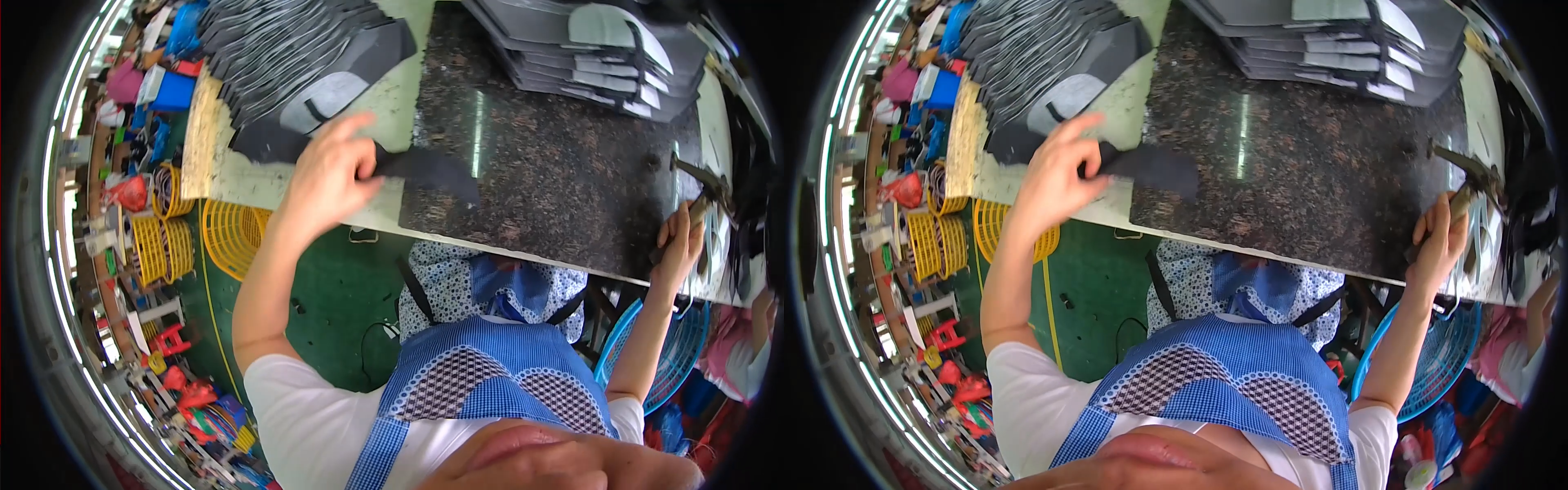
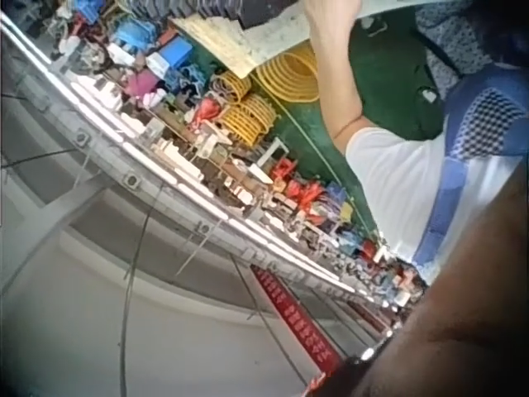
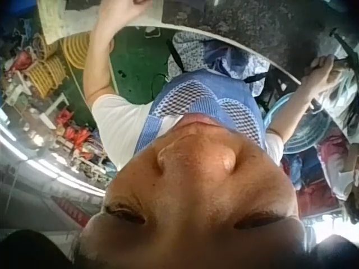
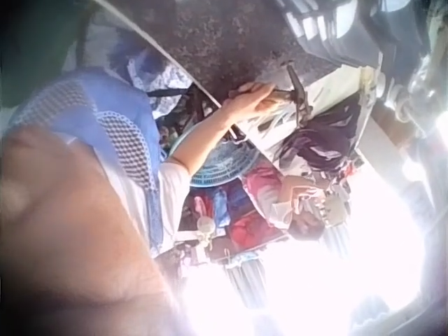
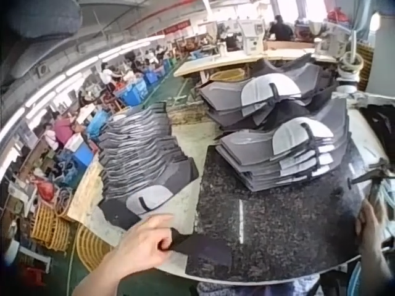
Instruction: The recorder is hammering shoe components on a workbench to secure or flatten them during manufacturing.
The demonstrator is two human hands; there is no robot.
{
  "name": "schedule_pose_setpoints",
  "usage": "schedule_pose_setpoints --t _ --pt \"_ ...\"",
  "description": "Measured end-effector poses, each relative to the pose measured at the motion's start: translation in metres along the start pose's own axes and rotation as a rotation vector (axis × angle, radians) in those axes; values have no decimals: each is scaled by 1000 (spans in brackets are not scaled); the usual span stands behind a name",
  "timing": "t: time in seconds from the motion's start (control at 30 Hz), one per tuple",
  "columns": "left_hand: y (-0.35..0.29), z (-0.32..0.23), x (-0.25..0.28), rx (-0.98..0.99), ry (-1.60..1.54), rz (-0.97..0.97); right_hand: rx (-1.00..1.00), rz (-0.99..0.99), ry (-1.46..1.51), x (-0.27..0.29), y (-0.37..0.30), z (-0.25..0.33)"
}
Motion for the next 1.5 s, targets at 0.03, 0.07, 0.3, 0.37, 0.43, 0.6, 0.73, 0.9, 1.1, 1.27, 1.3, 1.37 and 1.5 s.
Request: schedule_pose_setpoints --t 0.03,0.07,0.3,0.37,0.43,0.6,0.73,0.9,1.1,1.27,1.3,1.37,1.5 --pt "2 -26 6 32 -218 198 -12 -20 -15 1 -2 -2" --pt "1 -59 16 -36 -395 294 -13 -45 -18 5 -2 -2" --pt "77 -147 -43 -258 -839 654 -14 45 36 -9 -3 12" --pt "105 -153 -70 -241 -610 694 -45 95 52 -16 -11 25" --pt "118 -163 -88 -337 -476 692 -18 104 -80 -10 -26 51" --pt "136 -178 -77 -320 -463 280 125 413 -382 -21 -48 75" --pt "135 -176 -81 -210 -589 254 325 675 -653 -63 -40 68" --pt "122 -174 -77 -289 -612 94 303 794 -671 -68 -17 63" --pt "113 -192 -64 -460 -370 -12 418 945 -763 -95 -4 76" --pt "114 -177 -72 -346 -475 71 423 880 -632 -86 -8 68" --pt "115 -167 -76 -272 -577 131 584 881 -777 -84 -19 73" --pt "115 -161 -76 -223 -673 158 398 925 -708 -80 -18 50" --pt "106 -174 -66 -405 -490 -40 313 779 -572 -79 -9 52"
Point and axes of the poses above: each hand's wrist, its own y-axis towards the middle knuckle, its own x-axis out of the back of the hand, z = x × y, the point moved 6 cm from there along y, towards the middle knuckle, and after that the axes turned 4 degrees about y, right-handed, at the moved point
